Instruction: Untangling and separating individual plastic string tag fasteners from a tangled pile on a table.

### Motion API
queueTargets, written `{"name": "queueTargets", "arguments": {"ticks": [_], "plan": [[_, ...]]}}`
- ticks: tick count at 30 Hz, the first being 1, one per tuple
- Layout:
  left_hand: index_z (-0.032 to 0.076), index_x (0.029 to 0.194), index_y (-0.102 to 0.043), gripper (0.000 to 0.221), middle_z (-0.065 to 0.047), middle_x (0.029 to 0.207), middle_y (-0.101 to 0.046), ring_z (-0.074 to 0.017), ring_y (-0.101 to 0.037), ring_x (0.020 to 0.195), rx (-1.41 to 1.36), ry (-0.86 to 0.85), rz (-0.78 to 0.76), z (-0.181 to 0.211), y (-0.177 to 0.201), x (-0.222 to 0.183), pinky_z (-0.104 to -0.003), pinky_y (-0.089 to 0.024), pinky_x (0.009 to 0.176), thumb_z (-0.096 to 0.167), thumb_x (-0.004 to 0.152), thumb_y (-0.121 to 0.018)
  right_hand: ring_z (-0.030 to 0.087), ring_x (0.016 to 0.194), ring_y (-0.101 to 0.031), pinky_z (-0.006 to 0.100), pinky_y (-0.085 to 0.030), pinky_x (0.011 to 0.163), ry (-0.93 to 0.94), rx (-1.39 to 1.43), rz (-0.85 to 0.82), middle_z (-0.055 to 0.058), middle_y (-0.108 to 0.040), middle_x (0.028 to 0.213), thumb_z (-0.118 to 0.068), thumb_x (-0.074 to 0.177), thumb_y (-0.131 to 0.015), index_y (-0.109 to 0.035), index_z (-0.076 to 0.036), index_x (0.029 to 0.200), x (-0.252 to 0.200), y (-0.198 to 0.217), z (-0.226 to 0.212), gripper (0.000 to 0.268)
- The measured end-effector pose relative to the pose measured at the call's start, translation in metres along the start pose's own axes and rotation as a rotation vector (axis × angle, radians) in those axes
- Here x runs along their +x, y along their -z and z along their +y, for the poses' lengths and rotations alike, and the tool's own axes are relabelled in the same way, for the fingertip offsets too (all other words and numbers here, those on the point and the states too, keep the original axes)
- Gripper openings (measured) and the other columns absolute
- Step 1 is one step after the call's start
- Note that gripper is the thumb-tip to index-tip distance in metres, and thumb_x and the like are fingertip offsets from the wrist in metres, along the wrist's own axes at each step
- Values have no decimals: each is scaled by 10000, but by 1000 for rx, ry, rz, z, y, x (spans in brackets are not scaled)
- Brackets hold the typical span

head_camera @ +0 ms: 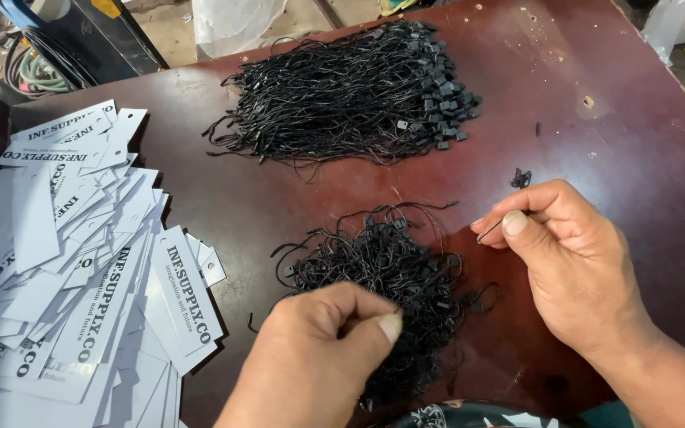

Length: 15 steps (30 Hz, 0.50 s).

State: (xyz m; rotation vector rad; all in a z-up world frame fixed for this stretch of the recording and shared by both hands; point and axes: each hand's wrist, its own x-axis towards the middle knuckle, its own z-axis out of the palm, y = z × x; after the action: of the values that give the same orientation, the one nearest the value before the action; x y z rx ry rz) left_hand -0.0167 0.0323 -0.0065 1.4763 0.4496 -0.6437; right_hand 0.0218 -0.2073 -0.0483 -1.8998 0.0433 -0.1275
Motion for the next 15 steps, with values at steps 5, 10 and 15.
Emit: {"name": "queueTargets", "arguments": {"ticks": [5,10,15], "plan": [[32,819,-684,203,-127,610,-703,-187,-643,543,90,70,-68,-7,5,2,-310,-504,580,151,980,-721,188,891,-732,292,-605,851,1,-21,-1,139,-768,967,-120,1027,-582,-640,-22,1054,-1,-2,-2,118],[-45,917,-802,118,-158,798,-768,-191,-636,695,-225,-164,-62,-21,14,9,-298,-503,624,19,923,-704,181,933,-730,278,-612,905,57,-99,2,132,-758,1025,-96,1034,-576,-649,-15,1063,-2,-4,-2,113],[-72,968,-721,134,-261,633,-716,-298,-642,523,-364,-134,-6,-16,9,6,-379,-552,557,34,990,-642,181,946,-740,288,-620,915,88,-160,-26,116,-757,1023,-118,1034,-571,-648,-20,1061,-4,-4,-4,128]]}}
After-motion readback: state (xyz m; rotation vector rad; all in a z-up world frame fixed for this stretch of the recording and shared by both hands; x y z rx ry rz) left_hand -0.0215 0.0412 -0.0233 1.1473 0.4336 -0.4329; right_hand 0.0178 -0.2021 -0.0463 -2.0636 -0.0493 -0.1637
